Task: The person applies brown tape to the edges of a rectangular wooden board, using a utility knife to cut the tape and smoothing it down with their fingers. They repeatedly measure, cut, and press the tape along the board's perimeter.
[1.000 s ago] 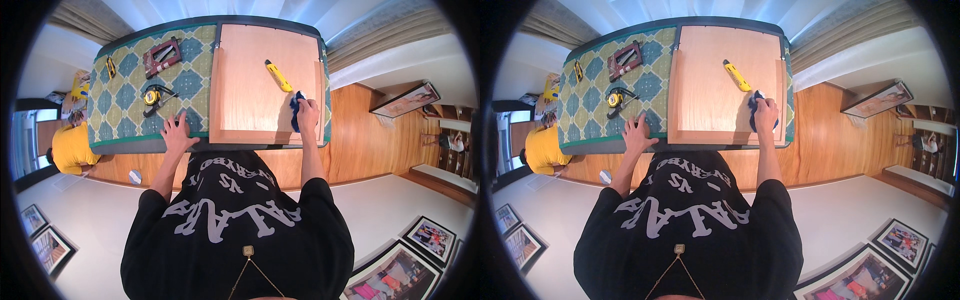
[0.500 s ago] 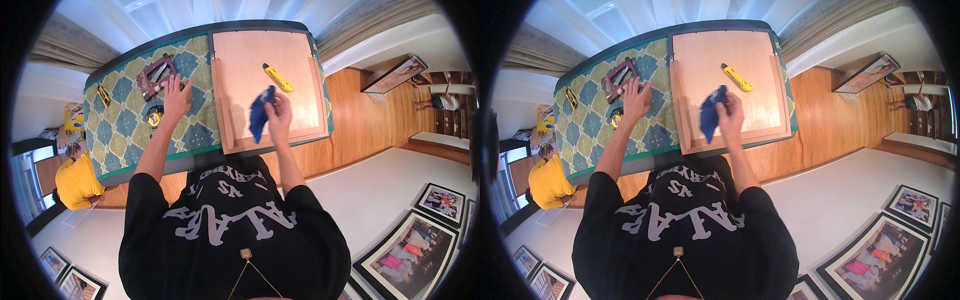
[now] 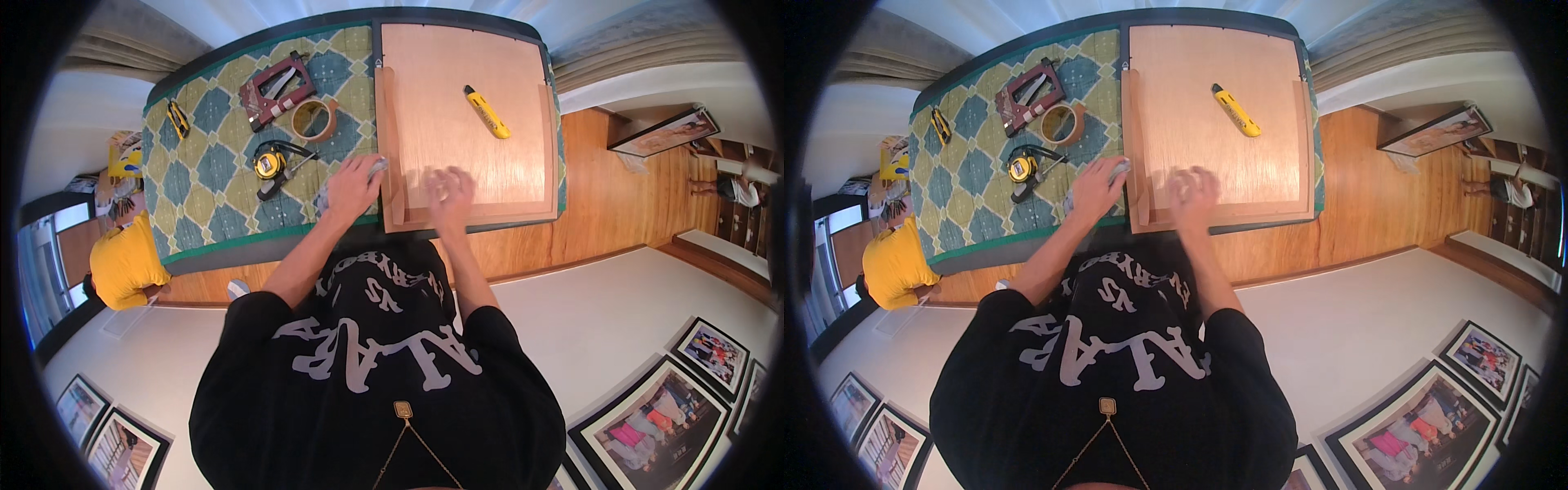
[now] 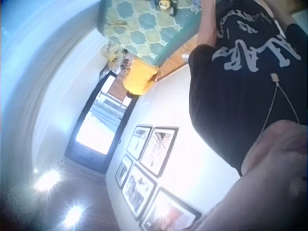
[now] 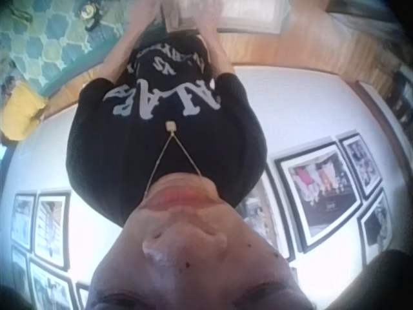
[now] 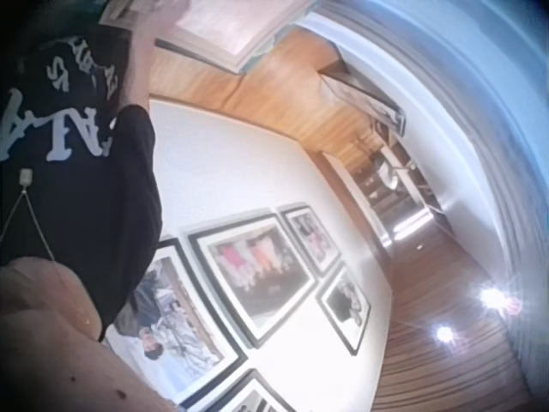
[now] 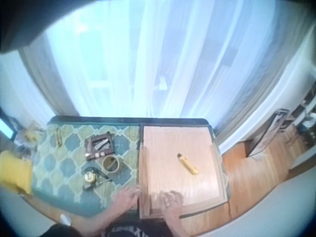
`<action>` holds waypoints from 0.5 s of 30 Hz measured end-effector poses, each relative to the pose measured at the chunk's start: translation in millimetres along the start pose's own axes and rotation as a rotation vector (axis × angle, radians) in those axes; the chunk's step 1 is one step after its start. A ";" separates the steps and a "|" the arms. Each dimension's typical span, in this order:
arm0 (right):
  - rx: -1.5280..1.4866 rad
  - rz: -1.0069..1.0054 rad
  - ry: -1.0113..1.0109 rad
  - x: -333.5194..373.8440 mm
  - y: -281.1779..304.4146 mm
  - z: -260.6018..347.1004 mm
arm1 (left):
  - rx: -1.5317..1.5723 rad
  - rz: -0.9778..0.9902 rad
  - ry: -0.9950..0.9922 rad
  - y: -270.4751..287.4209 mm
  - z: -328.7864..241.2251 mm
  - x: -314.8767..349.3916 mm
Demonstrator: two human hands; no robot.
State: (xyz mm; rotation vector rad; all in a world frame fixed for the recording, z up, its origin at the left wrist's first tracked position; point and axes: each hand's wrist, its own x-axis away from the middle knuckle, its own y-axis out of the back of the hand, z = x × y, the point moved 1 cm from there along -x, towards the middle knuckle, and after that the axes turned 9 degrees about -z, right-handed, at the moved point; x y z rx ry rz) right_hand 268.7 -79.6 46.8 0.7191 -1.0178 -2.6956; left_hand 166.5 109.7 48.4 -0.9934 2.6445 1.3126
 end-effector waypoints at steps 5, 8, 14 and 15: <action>0.158 0.013 0.110 -2.7 3.0 -55.1 | -0.238 0.076 -0.180 -17.2 -12.4 -4.1; 0.150 0.013 0.140 -1.7 2.9 -56.0 | -0.271 0.056 -0.220 -20.2 -9.9 -3.8; 0.136 0.047 0.106 -3.7 5.4 -53.6 | -0.299 0.091 -0.180 -32.8 -5.8 -19.4; 0.136 0.052 0.102 -3.5 5.5 -54.3 | -0.322 0.094 -0.176 -32.8 -7.7 -26.4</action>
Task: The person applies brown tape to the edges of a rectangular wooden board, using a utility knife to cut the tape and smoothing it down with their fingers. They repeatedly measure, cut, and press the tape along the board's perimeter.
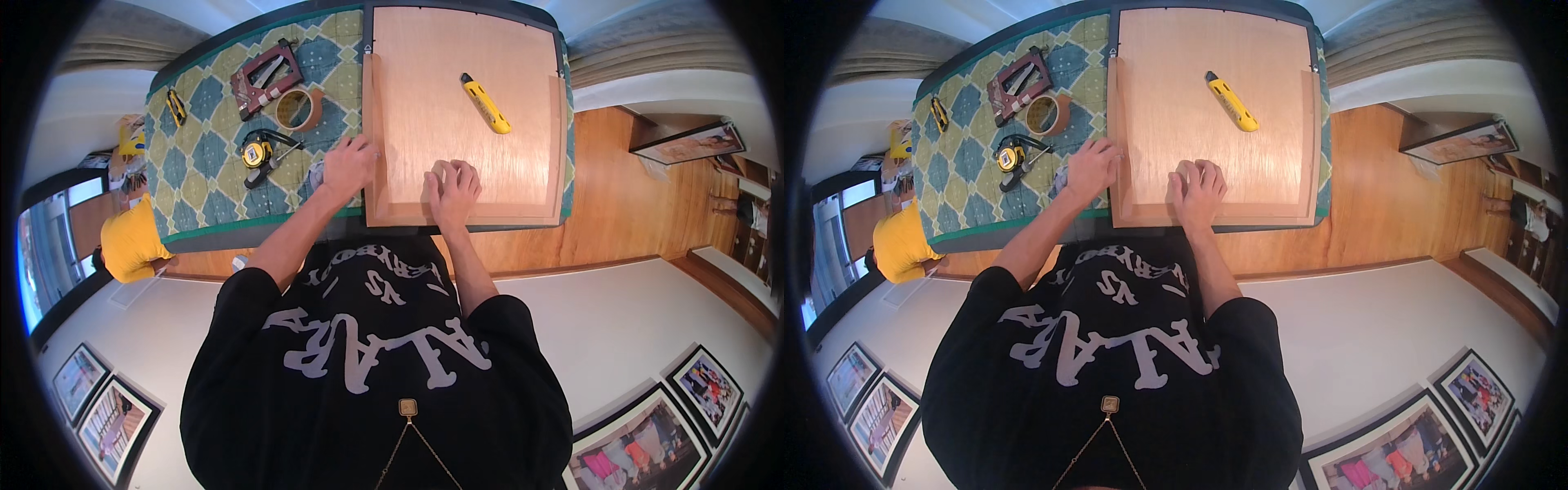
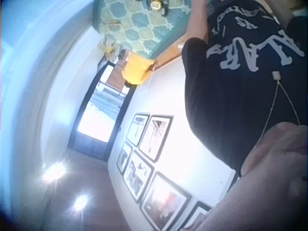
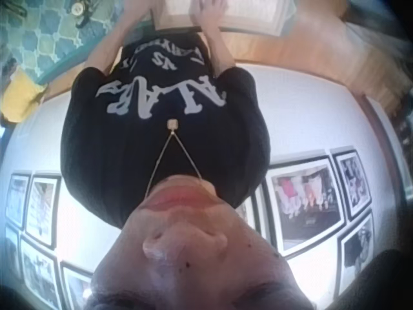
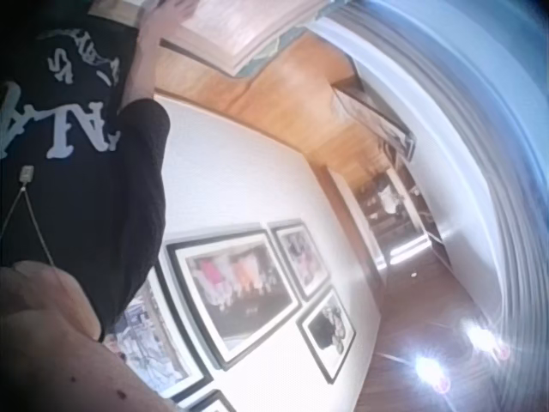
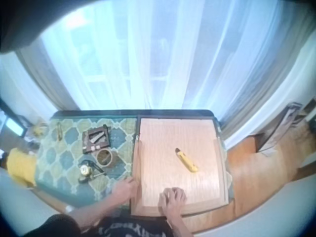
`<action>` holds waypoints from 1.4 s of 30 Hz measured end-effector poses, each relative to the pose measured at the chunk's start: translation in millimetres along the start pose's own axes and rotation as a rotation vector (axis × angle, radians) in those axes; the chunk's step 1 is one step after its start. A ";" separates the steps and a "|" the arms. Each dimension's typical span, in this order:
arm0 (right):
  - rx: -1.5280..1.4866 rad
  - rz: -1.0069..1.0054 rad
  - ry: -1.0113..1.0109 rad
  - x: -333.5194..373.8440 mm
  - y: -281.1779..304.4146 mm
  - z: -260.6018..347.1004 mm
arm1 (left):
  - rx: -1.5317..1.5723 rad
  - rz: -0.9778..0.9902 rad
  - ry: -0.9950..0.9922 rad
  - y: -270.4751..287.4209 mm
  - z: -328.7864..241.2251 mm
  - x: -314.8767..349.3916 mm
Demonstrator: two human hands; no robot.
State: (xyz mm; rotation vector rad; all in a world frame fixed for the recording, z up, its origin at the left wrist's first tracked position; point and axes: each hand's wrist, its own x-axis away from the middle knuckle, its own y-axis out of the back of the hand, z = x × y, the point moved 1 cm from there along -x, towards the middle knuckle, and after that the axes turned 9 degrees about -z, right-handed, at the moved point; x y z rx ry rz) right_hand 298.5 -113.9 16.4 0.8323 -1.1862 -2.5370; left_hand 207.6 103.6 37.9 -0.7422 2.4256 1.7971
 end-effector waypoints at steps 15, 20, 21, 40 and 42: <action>-0.020 0.038 -0.063 -1.3 3.1 -1.2 | -0.194 0.119 0.198 -35.6 53.0 -174.6; -0.038 0.022 -0.093 1.0 0.7 -3.8 | -0.267 0.106 0.254 -41.6 60.2 -202.7; -0.051 0.032 -0.096 0.4 2.2 -2.7 | -0.271 0.118 0.234 -43.7 64.4 -200.1; -0.071 0.014 -0.039 -0.4 -0.7 -5.4 | -0.203 0.185 0.044 -17.1 -10.3 -40.8; -0.053 0.011 -0.021 0.9 -1.9 -7.6 | -0.176 0.202 0.045 -8.8 -24.4 -8.5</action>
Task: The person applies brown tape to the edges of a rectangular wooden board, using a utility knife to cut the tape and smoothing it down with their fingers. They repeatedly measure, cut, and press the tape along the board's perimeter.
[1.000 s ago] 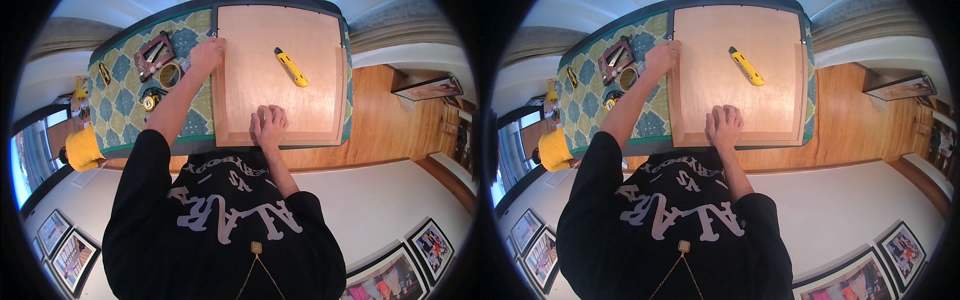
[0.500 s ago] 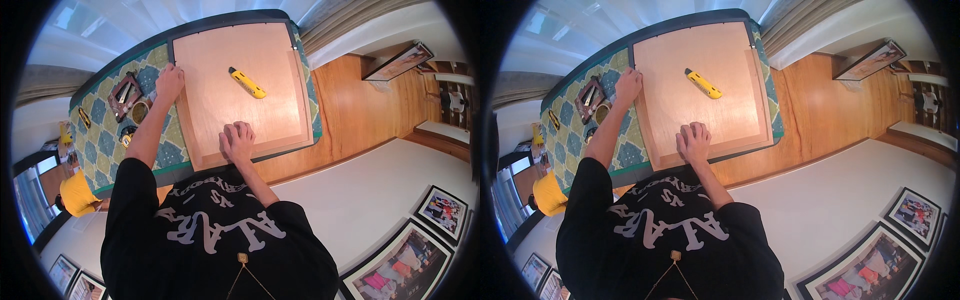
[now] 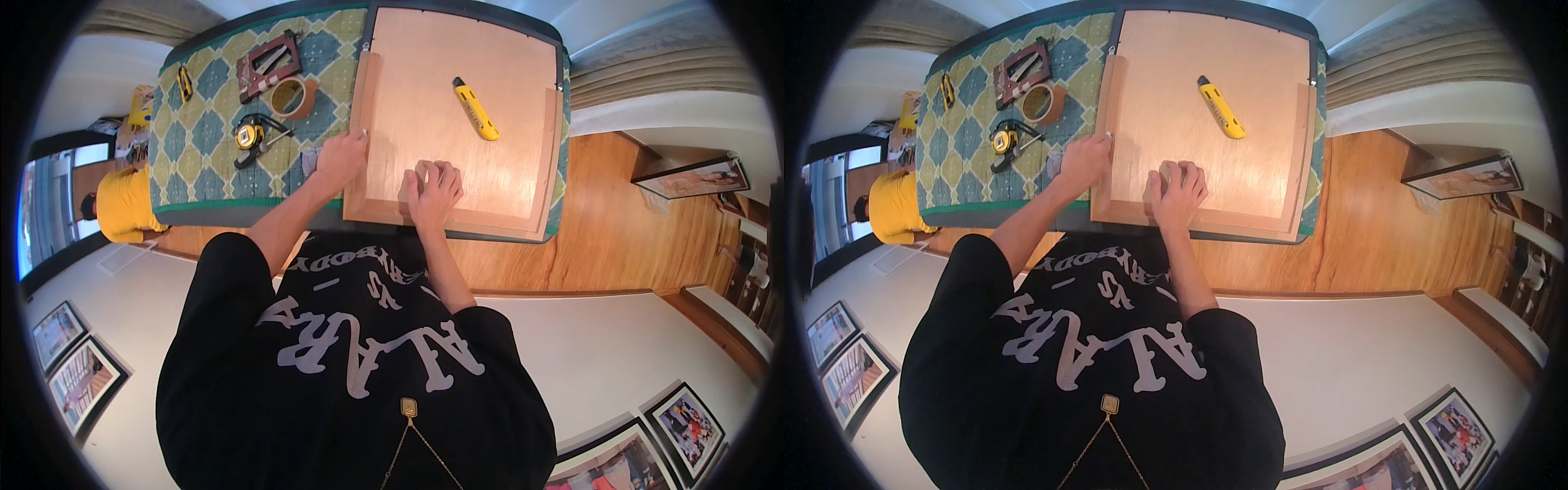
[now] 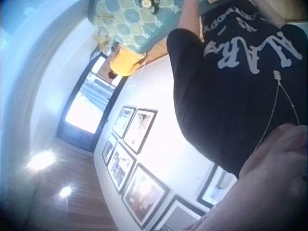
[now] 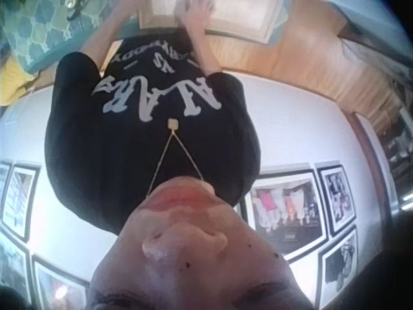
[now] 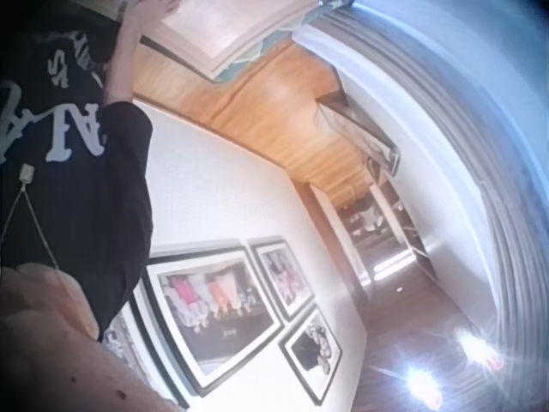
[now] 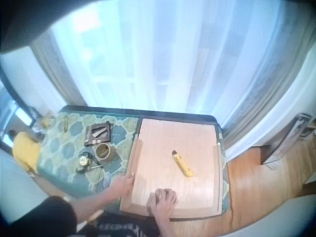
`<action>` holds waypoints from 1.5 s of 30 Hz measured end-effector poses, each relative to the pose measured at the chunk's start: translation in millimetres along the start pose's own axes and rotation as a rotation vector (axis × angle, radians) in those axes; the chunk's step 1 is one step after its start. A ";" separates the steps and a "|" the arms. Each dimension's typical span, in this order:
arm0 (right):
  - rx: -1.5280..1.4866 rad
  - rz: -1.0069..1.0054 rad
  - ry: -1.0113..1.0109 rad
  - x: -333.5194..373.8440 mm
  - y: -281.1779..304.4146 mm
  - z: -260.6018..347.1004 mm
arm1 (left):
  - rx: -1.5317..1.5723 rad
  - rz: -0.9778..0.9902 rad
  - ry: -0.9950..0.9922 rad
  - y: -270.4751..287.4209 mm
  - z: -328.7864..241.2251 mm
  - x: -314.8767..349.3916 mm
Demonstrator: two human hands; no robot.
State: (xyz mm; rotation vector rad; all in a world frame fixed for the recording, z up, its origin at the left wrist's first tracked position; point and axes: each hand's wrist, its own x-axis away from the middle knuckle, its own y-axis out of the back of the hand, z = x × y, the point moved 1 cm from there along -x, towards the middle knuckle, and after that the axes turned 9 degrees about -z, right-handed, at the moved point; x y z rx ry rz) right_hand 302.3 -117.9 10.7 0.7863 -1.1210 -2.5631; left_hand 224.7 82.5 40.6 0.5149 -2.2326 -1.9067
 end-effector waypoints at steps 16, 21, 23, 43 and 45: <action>-0.041 0.033 0.021 2.8 2.8 -2.8 | 0.048 -0.055 -0.181 11.2 -10.1 65.1; -0.020 0.062 0.010 1.0 6.9 0.9 | -0.038 -0.064 -0.013 -2.3 22.3 -43.9; -0.020 0.072 -0.004 1.9 4.9 1.3 | -0.103 -0.002 0.073 -8.5 37.0 -87.5; 0.011 -0.018 0.037 4.1 -1.0 -0.7 | 0.248 0.006 0.052 2.8 -14.2 50.8; 0.009 -0.028 0.030 3.8 -2.3 -1.8 | 0.257 0.039 0.034 11.7 -30.9 80.4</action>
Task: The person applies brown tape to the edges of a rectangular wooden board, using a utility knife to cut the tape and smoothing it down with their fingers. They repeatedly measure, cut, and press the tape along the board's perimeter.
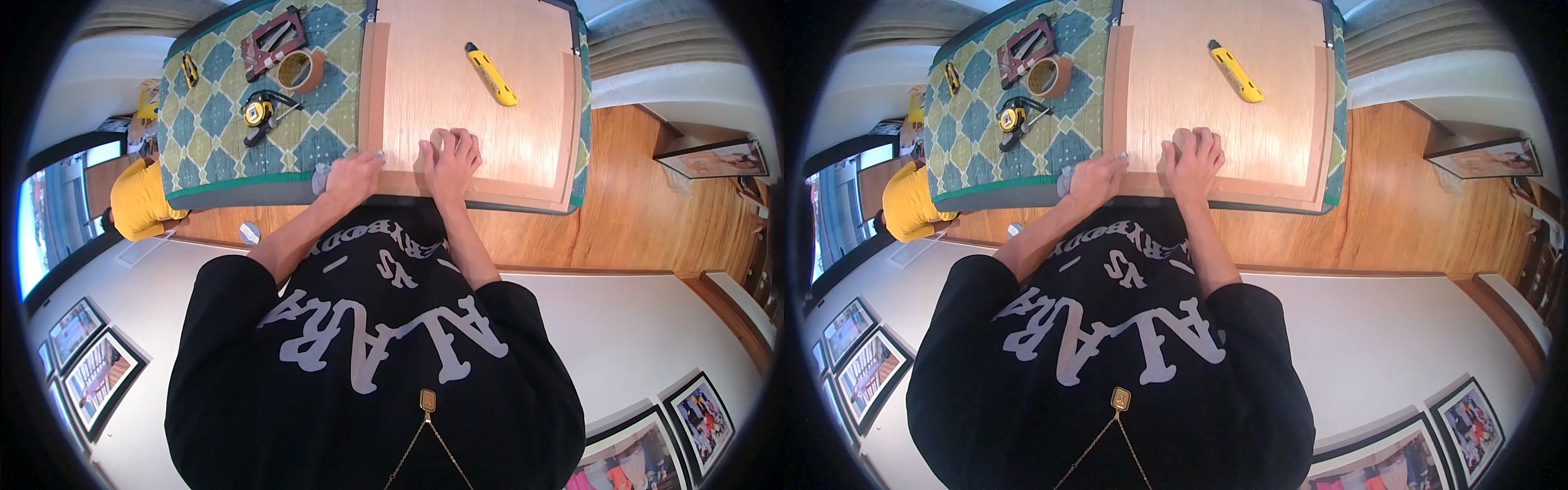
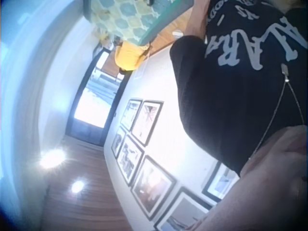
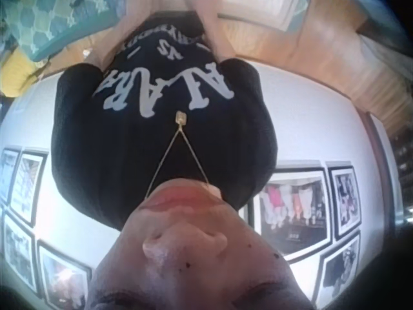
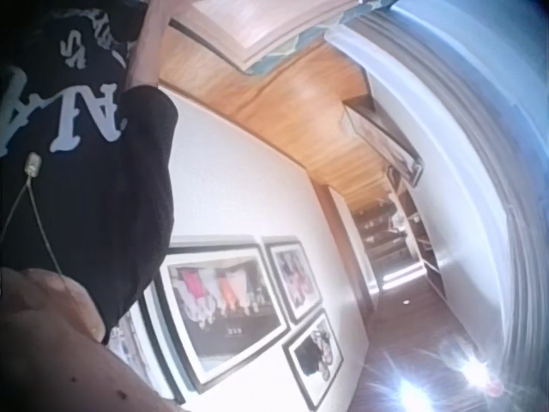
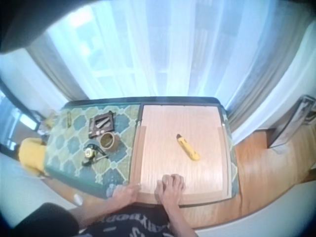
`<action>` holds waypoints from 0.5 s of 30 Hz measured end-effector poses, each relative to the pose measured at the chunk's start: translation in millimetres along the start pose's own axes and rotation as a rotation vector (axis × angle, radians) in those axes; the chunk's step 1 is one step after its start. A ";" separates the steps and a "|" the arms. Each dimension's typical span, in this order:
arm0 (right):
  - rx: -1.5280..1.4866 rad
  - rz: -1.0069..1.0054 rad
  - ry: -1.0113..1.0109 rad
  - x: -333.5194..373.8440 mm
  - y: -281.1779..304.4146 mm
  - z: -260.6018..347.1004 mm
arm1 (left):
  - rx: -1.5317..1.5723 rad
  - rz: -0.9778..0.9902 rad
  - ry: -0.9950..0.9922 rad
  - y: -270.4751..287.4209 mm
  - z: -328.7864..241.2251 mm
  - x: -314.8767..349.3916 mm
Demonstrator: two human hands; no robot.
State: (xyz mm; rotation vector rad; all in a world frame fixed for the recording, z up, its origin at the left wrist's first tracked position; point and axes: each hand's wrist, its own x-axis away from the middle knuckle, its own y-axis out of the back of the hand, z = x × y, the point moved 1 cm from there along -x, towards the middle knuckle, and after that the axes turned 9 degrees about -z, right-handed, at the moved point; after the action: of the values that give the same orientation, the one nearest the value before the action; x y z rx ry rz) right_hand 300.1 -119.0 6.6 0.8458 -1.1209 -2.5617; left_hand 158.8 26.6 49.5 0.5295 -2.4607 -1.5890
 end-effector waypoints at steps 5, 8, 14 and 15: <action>-0.006 -0.008 -0.021 3.3 -1.5 -3.9 | 0.086 -0.037 0.000 -6.1 -11.4 36.3; -0.034 -0.020 -0.013 1.8 -1.6 -4.6 | 0.047 0.096 -0.027 3.7 -10.6 27.6; -0.315 0.055 -0.086 -3.1 15.6 -17.3 | -0.072 0.538 -0.196 39.2 -15.6 -9.5; -0.307 -0.031 -0.141 -1.6 27.8 -21.4 | -0.024 0.583 -0.178 44.5 -14.7 -15.1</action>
State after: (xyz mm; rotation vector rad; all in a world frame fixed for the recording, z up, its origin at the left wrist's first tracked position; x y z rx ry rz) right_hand 313.2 -150.2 15.9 0.6205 -0.7219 -2.7575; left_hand 168.4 36.4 96.8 -0.3280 -2.3913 -1.4540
